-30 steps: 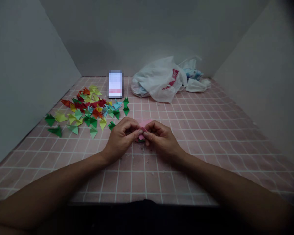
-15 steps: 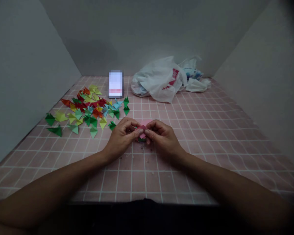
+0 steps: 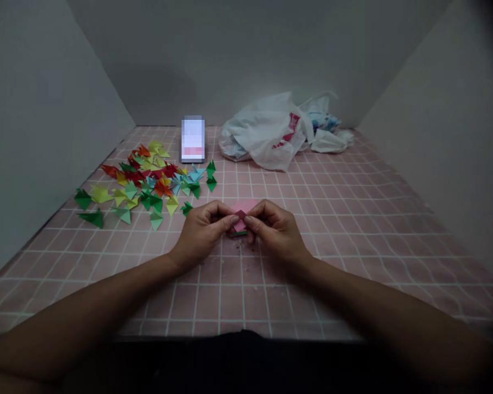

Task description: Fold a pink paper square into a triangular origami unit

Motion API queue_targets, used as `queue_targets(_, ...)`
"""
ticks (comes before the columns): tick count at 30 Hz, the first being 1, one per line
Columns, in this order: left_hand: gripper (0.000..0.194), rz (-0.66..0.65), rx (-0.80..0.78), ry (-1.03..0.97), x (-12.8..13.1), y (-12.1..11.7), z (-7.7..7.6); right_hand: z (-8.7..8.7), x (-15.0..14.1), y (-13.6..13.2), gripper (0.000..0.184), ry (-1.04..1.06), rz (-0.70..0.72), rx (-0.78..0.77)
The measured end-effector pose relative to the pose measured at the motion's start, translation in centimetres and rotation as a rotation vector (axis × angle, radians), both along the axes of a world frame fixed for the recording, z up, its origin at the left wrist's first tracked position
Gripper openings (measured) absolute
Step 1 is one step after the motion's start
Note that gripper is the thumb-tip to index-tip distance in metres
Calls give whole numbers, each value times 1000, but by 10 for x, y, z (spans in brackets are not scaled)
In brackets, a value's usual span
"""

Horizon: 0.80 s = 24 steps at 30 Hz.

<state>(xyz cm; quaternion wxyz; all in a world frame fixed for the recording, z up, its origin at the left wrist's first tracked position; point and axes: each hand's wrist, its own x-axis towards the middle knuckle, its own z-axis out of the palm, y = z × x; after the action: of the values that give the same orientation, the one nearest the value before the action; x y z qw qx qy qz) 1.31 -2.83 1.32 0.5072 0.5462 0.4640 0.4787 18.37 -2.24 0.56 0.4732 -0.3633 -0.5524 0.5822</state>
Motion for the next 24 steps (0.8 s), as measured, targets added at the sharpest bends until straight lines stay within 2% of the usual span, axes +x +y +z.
queue_targets(7,12,4,174,45,-2,1,-1,4,2,-1,15,-66,-51,182)
queue_targets(10,11,-31,175,32,-3,2,-1,3,3,-1,14,-87,-61,231)
queue_targets(14,12,-29,116,18,-2,2,-2,2,2,-2,14,-96,-57,216)
queue_targets(24,12,50,118,78,-2,2,-3,-3,1,8,15,-44,4,128)
